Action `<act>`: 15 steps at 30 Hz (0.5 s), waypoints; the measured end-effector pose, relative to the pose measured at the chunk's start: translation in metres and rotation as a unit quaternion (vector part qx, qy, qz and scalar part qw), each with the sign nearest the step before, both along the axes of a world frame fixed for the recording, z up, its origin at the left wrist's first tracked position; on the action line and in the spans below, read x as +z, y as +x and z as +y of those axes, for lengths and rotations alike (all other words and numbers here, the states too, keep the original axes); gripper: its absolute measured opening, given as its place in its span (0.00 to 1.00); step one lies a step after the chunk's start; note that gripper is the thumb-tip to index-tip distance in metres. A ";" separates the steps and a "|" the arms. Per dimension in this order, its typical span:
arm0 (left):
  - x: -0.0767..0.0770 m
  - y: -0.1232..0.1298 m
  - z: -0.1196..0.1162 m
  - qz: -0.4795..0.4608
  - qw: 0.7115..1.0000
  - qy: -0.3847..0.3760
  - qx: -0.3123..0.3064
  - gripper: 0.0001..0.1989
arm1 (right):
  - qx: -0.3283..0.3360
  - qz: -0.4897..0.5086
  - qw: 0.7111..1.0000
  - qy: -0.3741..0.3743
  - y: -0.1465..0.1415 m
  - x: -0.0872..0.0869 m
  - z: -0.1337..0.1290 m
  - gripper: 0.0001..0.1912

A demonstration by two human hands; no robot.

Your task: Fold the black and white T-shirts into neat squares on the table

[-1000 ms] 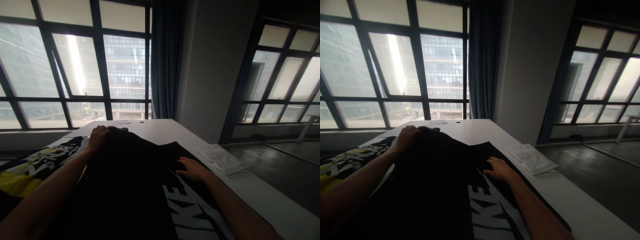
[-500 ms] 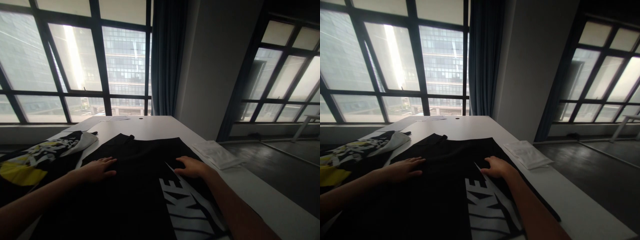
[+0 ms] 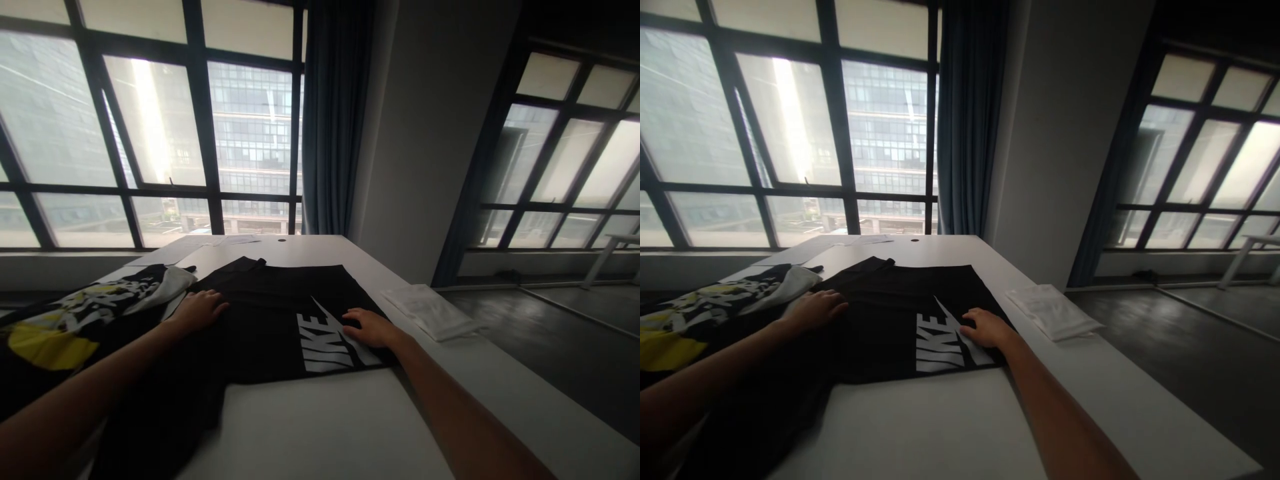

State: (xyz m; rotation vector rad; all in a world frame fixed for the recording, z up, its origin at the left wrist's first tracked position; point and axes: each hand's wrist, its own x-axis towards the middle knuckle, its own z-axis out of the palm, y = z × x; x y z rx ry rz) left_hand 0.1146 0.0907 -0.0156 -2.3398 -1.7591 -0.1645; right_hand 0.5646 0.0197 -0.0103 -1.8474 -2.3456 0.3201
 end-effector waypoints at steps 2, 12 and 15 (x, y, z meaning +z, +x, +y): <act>-0.006 -0.013 -0.019 -0.016 0.998 -0.053 -0.020 0.27 | -0.007 -0.008 1.000 -0.023 0.005 -0.002 -0.001 0.33; -0.006 -0.114 -0.074 -0.165 0.969 -0.131 -0.130 0.22 | -0.028 0.048 0.998 0.028 0.046 0.002 0.006 0.26; -0.006 -0.123 -0.084 -0.192 0.956 -0.171 -0.141 0.18 | -0.087 0.066 0.994 0.012 0.076 0.002 0.003 0.31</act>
